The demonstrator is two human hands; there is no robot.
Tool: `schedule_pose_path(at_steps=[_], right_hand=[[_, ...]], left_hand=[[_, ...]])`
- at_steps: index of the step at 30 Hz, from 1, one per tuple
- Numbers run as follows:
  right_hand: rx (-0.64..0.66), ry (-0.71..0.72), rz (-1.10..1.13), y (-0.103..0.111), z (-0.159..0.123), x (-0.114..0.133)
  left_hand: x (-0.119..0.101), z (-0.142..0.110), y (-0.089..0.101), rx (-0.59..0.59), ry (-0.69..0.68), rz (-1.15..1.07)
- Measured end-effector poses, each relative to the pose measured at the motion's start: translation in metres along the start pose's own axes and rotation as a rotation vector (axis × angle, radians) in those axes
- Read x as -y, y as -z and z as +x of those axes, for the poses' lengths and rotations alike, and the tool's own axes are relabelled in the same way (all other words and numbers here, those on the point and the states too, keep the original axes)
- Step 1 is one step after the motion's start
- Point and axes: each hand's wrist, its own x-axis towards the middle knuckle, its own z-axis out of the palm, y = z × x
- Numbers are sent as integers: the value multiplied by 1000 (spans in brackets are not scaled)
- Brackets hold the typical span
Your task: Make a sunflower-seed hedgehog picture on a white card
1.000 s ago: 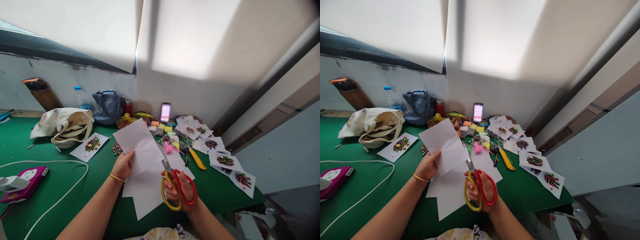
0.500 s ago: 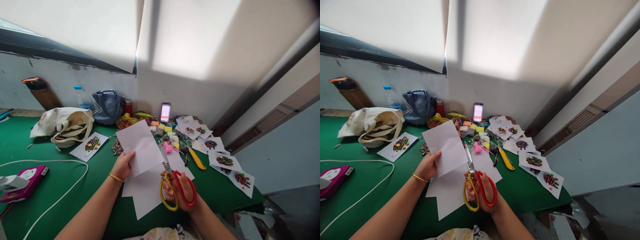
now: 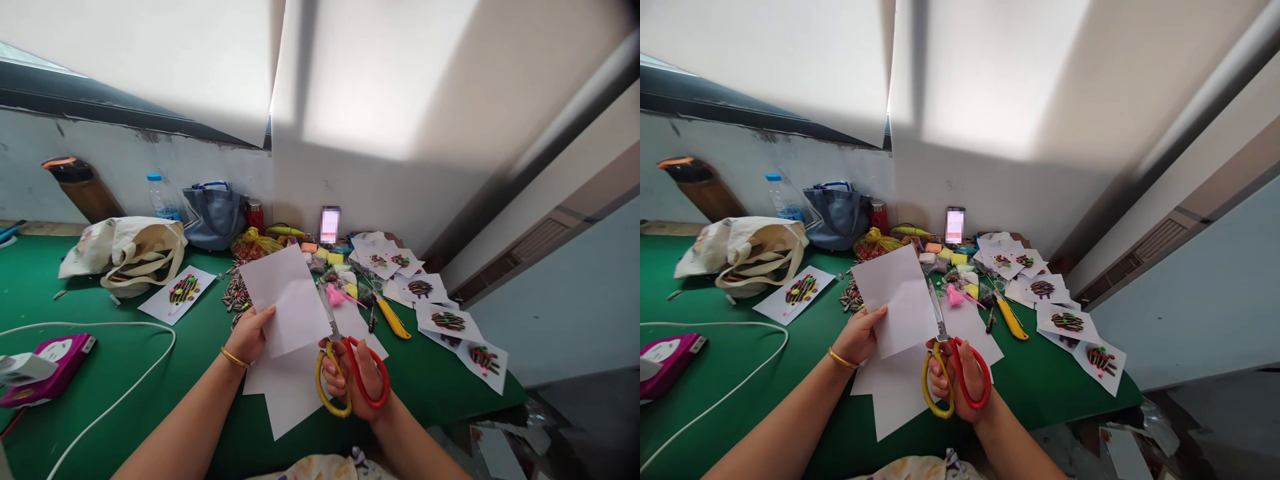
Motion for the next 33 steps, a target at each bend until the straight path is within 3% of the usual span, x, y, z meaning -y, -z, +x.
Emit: schedule_pose_path(at_steps=[18,33], right_hand=[[7,27,-26,3,-1,-3],[6,28,-9,3,-2,-4]], left_hand=[[-4,-2,0,-12,49,-4],[1,-4,1,58,73,31]])
